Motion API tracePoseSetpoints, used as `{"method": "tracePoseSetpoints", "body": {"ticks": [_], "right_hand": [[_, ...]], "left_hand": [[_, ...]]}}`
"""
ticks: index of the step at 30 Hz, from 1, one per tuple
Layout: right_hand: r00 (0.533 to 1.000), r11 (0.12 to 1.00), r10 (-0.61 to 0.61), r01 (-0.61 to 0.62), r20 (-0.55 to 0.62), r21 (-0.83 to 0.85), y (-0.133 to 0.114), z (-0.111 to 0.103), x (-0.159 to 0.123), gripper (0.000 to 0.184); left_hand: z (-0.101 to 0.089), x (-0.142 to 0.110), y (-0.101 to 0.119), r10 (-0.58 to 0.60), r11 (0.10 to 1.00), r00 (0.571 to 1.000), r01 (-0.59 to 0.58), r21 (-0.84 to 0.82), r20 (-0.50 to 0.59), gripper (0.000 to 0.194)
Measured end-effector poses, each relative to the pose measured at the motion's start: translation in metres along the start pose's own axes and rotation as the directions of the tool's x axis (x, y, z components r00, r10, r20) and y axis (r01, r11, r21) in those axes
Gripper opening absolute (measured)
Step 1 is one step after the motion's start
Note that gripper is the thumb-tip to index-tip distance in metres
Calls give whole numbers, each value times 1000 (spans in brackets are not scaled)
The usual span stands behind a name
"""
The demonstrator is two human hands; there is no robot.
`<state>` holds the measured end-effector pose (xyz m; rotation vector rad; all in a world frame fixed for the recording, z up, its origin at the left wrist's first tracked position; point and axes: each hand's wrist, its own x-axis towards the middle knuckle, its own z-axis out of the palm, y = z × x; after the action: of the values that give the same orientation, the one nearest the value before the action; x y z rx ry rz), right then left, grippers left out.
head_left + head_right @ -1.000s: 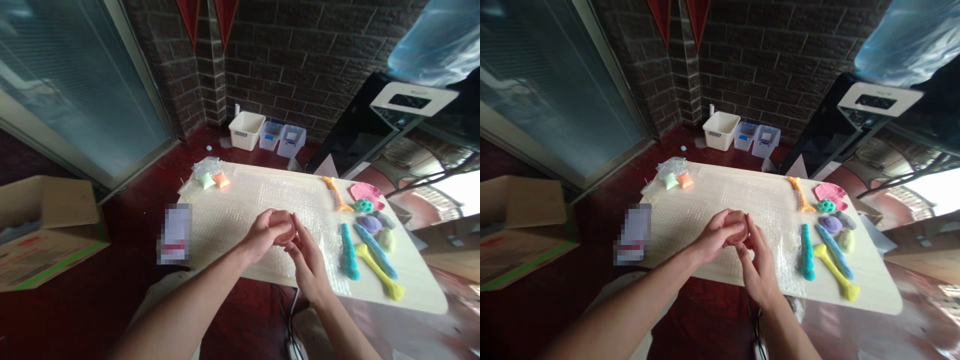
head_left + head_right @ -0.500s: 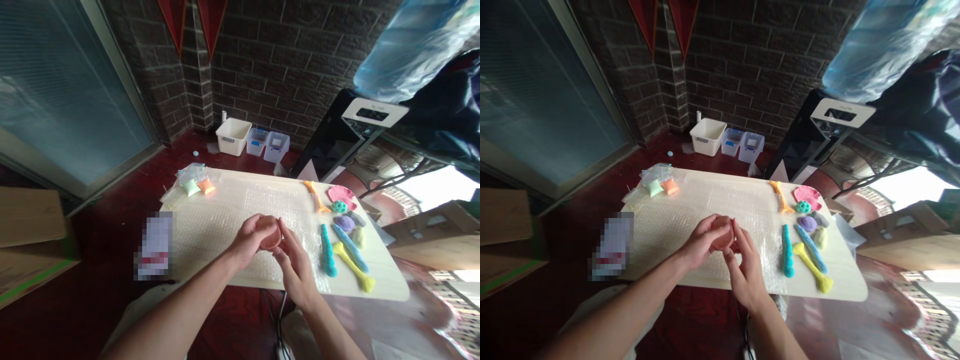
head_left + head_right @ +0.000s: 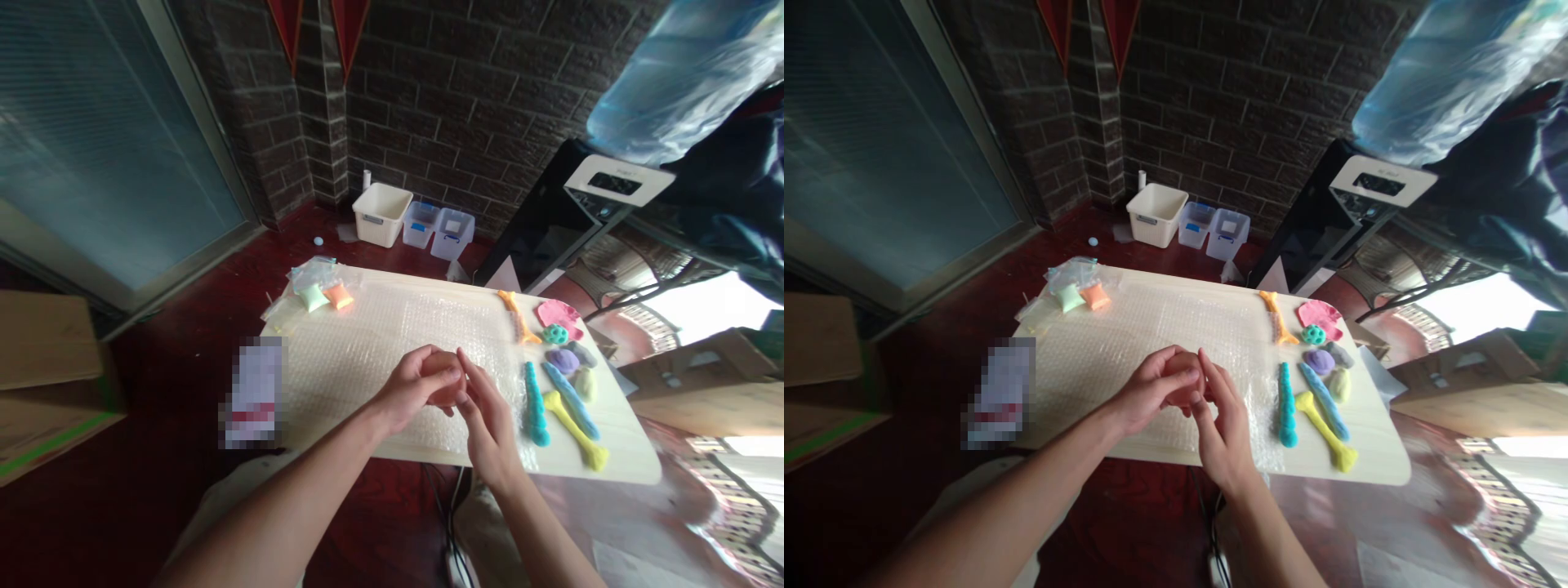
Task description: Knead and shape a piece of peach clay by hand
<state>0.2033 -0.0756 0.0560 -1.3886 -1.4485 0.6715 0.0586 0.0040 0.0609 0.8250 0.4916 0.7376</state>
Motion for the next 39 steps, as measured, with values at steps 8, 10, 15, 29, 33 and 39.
{"method": "tracePoseSetpoints", "body": {"ticks": [8, 10, 15, 29, 33, 39], "right_hand": [[999, 998, -2, 0, 34, 57, 4, 1, -3, 59], [999, 999, -8, 6, 46, 51, 5, 0, -4, 59], [998, 999, -23, 20, 64, 45, 5, 2, -5, 57], [997, 999, -38, 38, 64, 5, 0, 10, -8, 60], [997, 996, -15, 8, 72, 94, 3, 7, -7, 66], [998, 994, -33, 28, 47, 101, 3, 0, -4, 56]], "left_hand": [[0, 1, 0, -31, 999, 1000, 31, -13, -2, 32], [0, 1, -1, -30, 999, 999, 31, -26, 9, 31], [-1, 1, -2, -20, 1000, 1000, 20, -22, 19, 30], [-2, 0, -7, 7, 999, 995, -11, -35, -96, 28], [-1, -1, -3, -7, 1000, 998, 6, -19, -66, 33], [-2, -1, -1, -20, 999, 999, 22, 43, -26, 41]]}}
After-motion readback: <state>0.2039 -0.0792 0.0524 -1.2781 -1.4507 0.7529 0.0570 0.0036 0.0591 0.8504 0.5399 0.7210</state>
